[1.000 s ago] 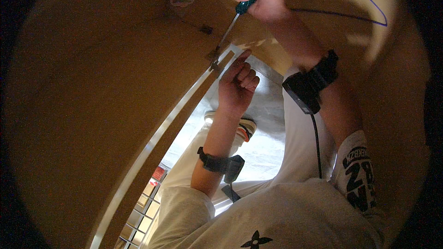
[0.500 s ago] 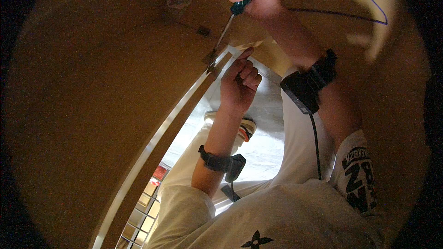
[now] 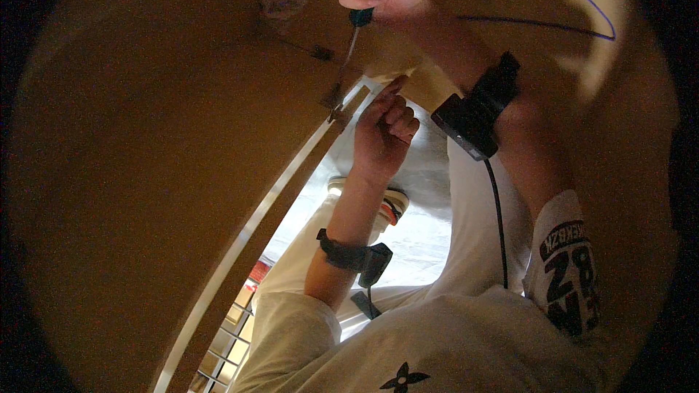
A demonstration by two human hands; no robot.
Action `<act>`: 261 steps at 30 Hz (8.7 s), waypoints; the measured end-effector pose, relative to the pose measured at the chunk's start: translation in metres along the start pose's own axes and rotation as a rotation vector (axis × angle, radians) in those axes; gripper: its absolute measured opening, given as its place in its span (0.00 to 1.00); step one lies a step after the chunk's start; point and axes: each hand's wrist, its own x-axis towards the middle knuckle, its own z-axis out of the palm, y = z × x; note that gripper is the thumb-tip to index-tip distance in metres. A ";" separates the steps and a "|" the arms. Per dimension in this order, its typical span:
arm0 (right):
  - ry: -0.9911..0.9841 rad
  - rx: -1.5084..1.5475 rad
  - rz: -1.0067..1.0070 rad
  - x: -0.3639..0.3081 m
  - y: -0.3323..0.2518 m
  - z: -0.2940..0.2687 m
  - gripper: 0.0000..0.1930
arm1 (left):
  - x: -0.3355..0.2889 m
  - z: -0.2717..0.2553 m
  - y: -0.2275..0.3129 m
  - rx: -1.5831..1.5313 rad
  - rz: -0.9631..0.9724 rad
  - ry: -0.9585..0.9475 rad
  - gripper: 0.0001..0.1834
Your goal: The person uses a screwdriver to tighten screws on a cabinet door and its interior hardware.
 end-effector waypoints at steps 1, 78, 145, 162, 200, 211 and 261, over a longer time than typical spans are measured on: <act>-0.012 0.008 0.005 0.001 -0.001 0.000 0.16 | 0.000 0.001 0.001 0.002 0.002 0.003 0.22; -0.578 0.045 0.127 0.003 -0.032 -0.005 0.11 | -0.022 -0.007 -0.022 0.105 -0.016 0.157 0.12; -0.384 -2.181 -1.275 -0.134 0.319 0.284 0.14 | -0.466 -0.151 0.083 0.042 1.093 0.109 0.09; -1.373 -3.515 0.346 -0.057 0.629 0.338 0.20 | -0.520 -0.085 0.052 -0.222 0.832 0.008 0.08; 0.304 -2.616 -0.790 -0.363 0.565 0.614 0.19 | -0.696 0.062 0.080 1.091 0.656 -0.407 0.11; 0.215 -2.648 -1.119 -0.366 0.521 0.647 0.11 | -0.718 0.002 0.080 0.927 0.451 -0.177 0.08; 0.011 -2.703 0.062 -0.545 0.223 0.525 0.12 | -0.501 0.215 -0.236 0.494 -0.199 -0.407 0.15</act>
